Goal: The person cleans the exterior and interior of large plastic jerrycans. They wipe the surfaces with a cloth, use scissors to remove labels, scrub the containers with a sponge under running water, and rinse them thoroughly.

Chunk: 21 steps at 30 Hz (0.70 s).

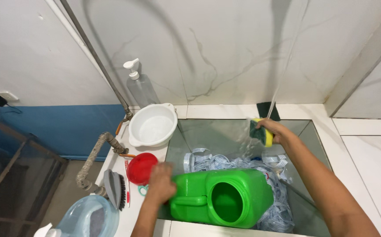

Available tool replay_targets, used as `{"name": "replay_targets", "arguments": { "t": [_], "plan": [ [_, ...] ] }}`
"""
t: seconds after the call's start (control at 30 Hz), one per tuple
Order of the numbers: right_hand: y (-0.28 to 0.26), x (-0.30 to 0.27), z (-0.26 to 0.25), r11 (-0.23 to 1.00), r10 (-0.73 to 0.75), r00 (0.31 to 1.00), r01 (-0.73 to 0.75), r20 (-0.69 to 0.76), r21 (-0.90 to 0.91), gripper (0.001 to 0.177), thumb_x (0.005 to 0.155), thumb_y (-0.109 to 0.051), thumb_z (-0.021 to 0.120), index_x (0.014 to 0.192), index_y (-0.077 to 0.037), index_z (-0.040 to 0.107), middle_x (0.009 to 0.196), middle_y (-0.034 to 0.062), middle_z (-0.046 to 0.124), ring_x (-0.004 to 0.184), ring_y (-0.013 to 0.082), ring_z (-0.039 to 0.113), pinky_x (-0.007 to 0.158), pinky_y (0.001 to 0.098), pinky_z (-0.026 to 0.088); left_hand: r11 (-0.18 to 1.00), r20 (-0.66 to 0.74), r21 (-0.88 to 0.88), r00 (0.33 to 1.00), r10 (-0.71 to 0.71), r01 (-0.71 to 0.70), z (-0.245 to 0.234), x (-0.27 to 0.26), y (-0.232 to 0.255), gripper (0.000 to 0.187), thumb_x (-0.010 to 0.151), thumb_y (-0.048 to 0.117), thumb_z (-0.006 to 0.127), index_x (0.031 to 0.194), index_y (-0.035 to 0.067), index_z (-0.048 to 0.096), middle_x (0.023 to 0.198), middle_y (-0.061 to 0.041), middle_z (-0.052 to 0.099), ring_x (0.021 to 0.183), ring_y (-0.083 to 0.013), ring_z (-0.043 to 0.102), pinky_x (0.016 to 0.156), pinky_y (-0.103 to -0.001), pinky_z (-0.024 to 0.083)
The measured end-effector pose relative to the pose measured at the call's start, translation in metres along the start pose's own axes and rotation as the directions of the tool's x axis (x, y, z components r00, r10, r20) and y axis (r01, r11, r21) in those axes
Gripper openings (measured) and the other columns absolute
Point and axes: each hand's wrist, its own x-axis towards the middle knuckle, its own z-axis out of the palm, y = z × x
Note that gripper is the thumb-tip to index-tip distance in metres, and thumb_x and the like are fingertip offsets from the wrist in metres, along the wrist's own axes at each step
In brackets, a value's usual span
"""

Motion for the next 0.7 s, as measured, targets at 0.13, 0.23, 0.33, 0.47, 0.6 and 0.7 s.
{"name": "replay_targets", "arguments": {
  "t": [0.13, 0.23, 0.33, 0.47, 0.6, 0.7],
  "plan": [
    [-0.011, -0.024, -0.008, 0.998, 0.053, 0.999, -0.053, 0.005, -0.030, 0.042, 0.085, -0.025, 0.067, 0.121, -0.006, 0.061, 0.100, 0.0139, 0.071, 0.080, 0.0225, 0.069, 0.066, 0.0375, 0.057, 0.950, 0.465, -0.226, 0.834, 0.298, -0.214, -0.003, -0.018, 0.055, 0.052, 0.072, 0.021, 0.074, 0.120, 0.001, 0.066, 0.124, -0.026, 0.062, 0.122, -0.0413, 0.054, 0.105, -0.047, 0.042],
    [-0.033, -0.047, -0.003, 0.992, 0.020, 0.999, -0.016, 0.033, -0.126, 0.047, 0.082, -0.029, 0.070, 0.123, -0.006, 0.064, 0.100, 0.0127, 0.071, 0.080, 0.0216, 0.069, 0.066, 0.0353, 0.056, 0.917, 0.345, -0.370, 0.895, 0.283, -0.148, -0.012, 0.002, 0.079, 0.042, 0.077, 0.029, 0.076, 0.112, 0.006, 0.073, 0.102, -0.024, 0.072, 0.100, -0.0411, 0.067, 0.091, -0.049, 0.052],
    [-0.060, -0.078, 0.022, 0.927, -0.141, 0.987, 0.159, 0.075, -0.339, 0.043, 0.080, -0.031, 0.069, 0.119, -0.015, 0.068, 0.102, 0.0097, 0.073, 0.084, 0.0204, 0.070, 0.068, 0.0368, 0.057, 0.948, 0.219, -0.303, 0.961, 0.166, -0.094, -0.008, 0.045, 0.127, 0.036, 0.078, 0.029, 0.074, 0.107, 0.008, 0.073, 0.088, -0.023, 0.073, 0.084, -0.0421, 0.070, 0.077, -0.053, 0.055],
    [-0.048, -0.106, 0.067, 0.162, -0.323, 0.903, 0.349, 0.284, -0.923, 0.037, 0.081, -0.041, 0.077, 0.111, -0.018, 0.076, 0.103, 0.0100, 0.074, 0.094, 0.0257, 0.070, 0.083, 0.0390, 0.054, 0.920, 0.080, -0.384, 0.990, 0.116, -0.077, 0.008, 0.089, 0.192, 0.026, 0.081, 0.025, 0.072, 0.098, 0.005, 0.072, 0.087, -0.024, 0.072, 0.083, -0.0440, 0.070, 0.075, -0.055, 0.055],
    [-0.034, -0.104, 0.072, -0.532, -0.432, 0.692, 0.322, 0.578, -0.783, 0.027, 0.069, -0.032, 0.077, 0.085, -0.010, 0.080, 0.097, 0.0092, 0.076, 0.103, 0.0318, 0.069, 0.088, 0.0461, 0.057, 0.922, 0.033, -0.385, 0.998, 0.057, -0.040, 0.022, 0.110, 0.227, 0.027, 0.081, 0.023, 0.072, 0.098, 0.001, 0.069, 0.086, -0.025, 0.072, 0.081, -0.0446, 0.071, 0.074, -0.055, 0.056],
    [-0.028, -0.095, 0.063, -0.484, -0.381, 0.817, 0.223, 0.433, -0.846, 0.027, 0.075, -0.035, 0.073, 0.091, -0.014, 0.081, 0.099, 0.0114, 0.076, 0.102, 0.0330, 0.069, 0.087, 0.0477, 0.058, 0.928, 0.014, -0.371, 0.999, 0.047, -0.038, 0.033, 0.106, 0.238, 0.030, 0.085, 0.027, 0.072, 0.097, 0.000, 0.067, 0.085, -0.025, 0.072, 0.080, -0.0442, 0.071, 0.072, -0.054, 0.056]
  ]
}}
